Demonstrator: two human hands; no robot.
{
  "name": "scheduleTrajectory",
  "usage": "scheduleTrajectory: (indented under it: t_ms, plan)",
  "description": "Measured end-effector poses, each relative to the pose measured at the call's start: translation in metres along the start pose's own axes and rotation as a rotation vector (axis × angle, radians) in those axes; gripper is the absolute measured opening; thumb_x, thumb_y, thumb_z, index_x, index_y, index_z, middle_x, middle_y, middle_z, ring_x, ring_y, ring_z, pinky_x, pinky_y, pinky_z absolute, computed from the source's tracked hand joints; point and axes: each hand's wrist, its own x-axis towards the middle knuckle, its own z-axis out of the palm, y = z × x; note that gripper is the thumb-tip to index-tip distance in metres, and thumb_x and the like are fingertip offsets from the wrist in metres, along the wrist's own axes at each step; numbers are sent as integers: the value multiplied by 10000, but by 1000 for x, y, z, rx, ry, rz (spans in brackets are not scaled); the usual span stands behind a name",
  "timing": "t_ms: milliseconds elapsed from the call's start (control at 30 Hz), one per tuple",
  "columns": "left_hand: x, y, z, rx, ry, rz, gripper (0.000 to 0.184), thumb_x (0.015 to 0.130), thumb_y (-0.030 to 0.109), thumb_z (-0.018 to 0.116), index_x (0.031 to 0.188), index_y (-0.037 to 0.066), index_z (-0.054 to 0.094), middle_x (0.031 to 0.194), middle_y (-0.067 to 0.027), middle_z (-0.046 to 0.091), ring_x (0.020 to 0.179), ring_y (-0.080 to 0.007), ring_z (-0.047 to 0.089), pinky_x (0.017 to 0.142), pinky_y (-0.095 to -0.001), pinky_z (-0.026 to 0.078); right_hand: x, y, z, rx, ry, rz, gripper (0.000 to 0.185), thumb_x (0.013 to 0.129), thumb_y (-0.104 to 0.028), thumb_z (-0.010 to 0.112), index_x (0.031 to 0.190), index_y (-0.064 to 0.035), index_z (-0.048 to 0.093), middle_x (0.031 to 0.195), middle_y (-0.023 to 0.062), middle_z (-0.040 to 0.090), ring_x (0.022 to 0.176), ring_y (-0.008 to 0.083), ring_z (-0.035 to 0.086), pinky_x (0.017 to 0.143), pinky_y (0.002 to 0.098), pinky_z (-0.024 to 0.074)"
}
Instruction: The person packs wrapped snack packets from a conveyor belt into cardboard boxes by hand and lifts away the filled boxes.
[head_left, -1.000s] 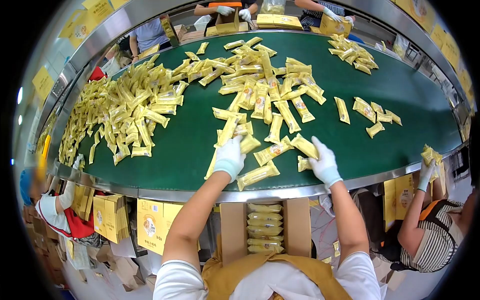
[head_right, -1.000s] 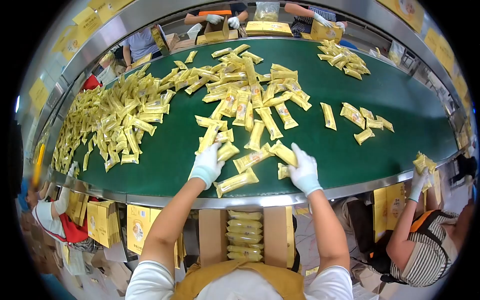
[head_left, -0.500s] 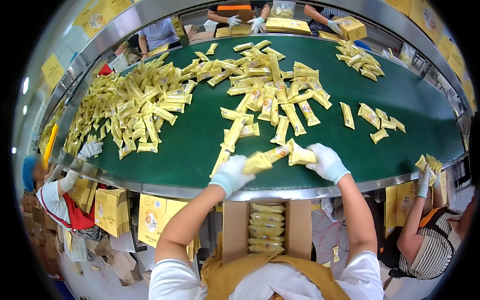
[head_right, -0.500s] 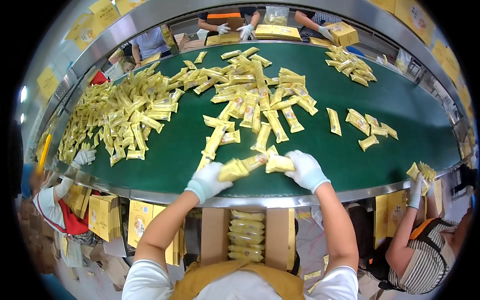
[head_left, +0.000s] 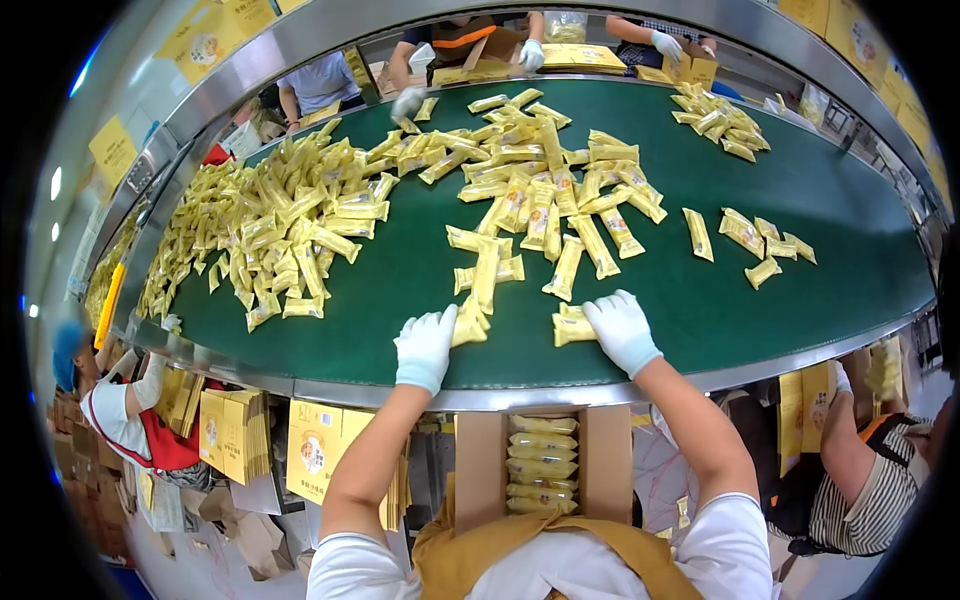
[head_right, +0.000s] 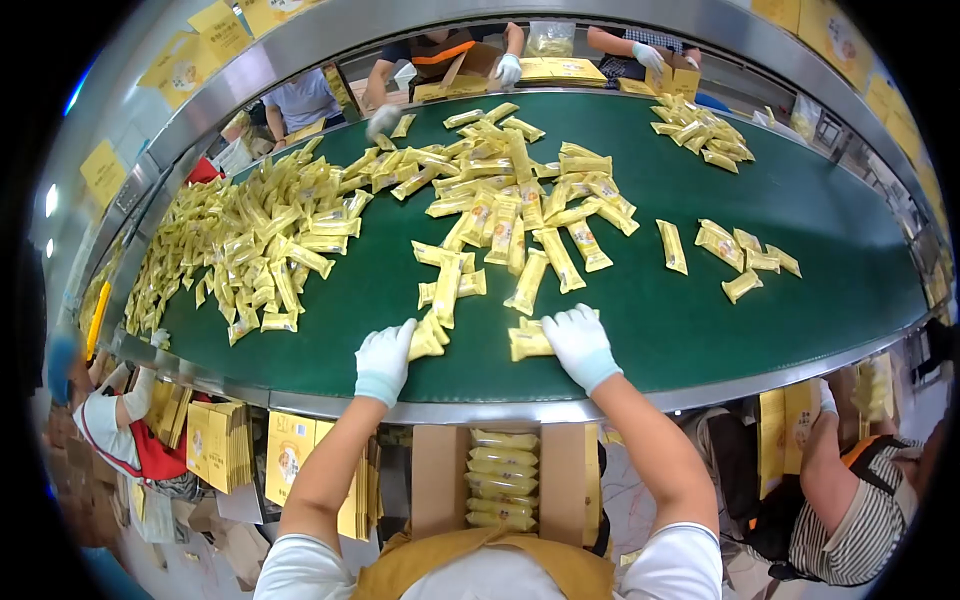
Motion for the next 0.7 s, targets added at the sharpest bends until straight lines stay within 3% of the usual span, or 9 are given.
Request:
scheduleTrajectory:
  t_ms: [33, 133, 233, 333, 367, 500, 600, 633, 700]
  plan:
    - [-6, -5, 10, 98, 36, 129, 643, 854, 379, 733, 1396, 123, 502, 1162, -121, 663, 1223, -267, 592, 1054, -485, 427, -14, 1, -4, -23, 62, -22, 441, 744, -223, 784, 1134, -86, 630, 1046, 97, 664, 1073, 299, 630, 1037, 446, 432]
    - [-35, 8, 0, 70, 188, 208, 827, 818, 439, 771, 1475, 71, 430, 1221, -166, 595, 1203, -313, 554, 1047, -488, 422, -42, -17, -29, 112, 99, -23, 741, 763, -383, 798, 1343, -20, 514, 1175, 151, 588, 1186, 341, 534, 1071, 478, 386]
    - [-31, 14, -18, -36, -107, 102, 1058, 754, 570, 788, 1516, -17, 349, 1324, -199, 538, 1250, -343, 509, 1060, -463, 393, -46, -20, -32, 122, 52, -8, 951, 731, -482, 821, 1419, 44, 427, 1177, 167, 585, 1186, 355, 515, 1038, 447, 390]
    - [-26, 10, -17, -72, -132, 63, 1156, 696, 601, 825, 1511, -54, 331, 1308, -184, 547, 1225, -327, 529, 1034, -431, 404, -17, -17, -49, 52, -387, 91, 986, 674, -511, 843, 1399, 35, 457, 1173, 162, 595, 1137, 333, 526, 1008, 415, 403]
    - [-25, 9, -13, -56, -123, 72, 1157, 692, 595, 831, 1510, -54, 333, 1297, -183, 549, 1213, -322, 537, 1031, -424, 409, -1, -16, -57, -9, -507, 85, 965, 623, -610, 826, 1307, 18, 564, 1161, 165, 612, 1090, 323, 540, 977, 397, 419]
    - [-21, 10, -25, -99, -326, 58, 1141, 682, 557, 858, 1512, -27, 338, 1303, -196, 547, 1207, -340, 548, 1042, -419, 421, 47, 3, -52, 200, -396, 103, 952, 589, -794, 724, 1133, -13, 691, 1173, 192, 629, 1130, 361, 556, 1012, 428, 429]
    - [-26, 5, -27, -449, -281, -13, 1080, 686, 522, 872, 1499, 8, 380, 1299, -205, 552, 1217, -359, 543, 1055, -434, 432, 88, 17, -49, 310, -223, 89, 976, 611, -703, 789, 1212, 50, 630, 1239, 233, 617, 1267, 374, 524, 1096, 417, 407]
    - [-25, 2, -22, -696, -121, 25, 975, 733, 512, 848, 1454, 1, 434, 1247, -200, 591, 1155, -331, 591, 1006, -391, 491, 105, 21, -44, 437, -311, 163, 995, 618, -678, 803, 1249, 66, 603, 1284, 248, 600, 1311, 373, 499, 1107, 417, 405]
    - [-12, 4, -18, -1560, -273, -161, 668, 870, 342, 778, 1382, 20, 494, 1171, -125, 635, 1023, -215, 648, 879, -340, 548, 119, 21, -35, 626, -408, 281, 1054, 639, -635, 818, 1371, 63, 524, 1382, 270, 559, 1363, 404, 465, 1126, 434, 402]
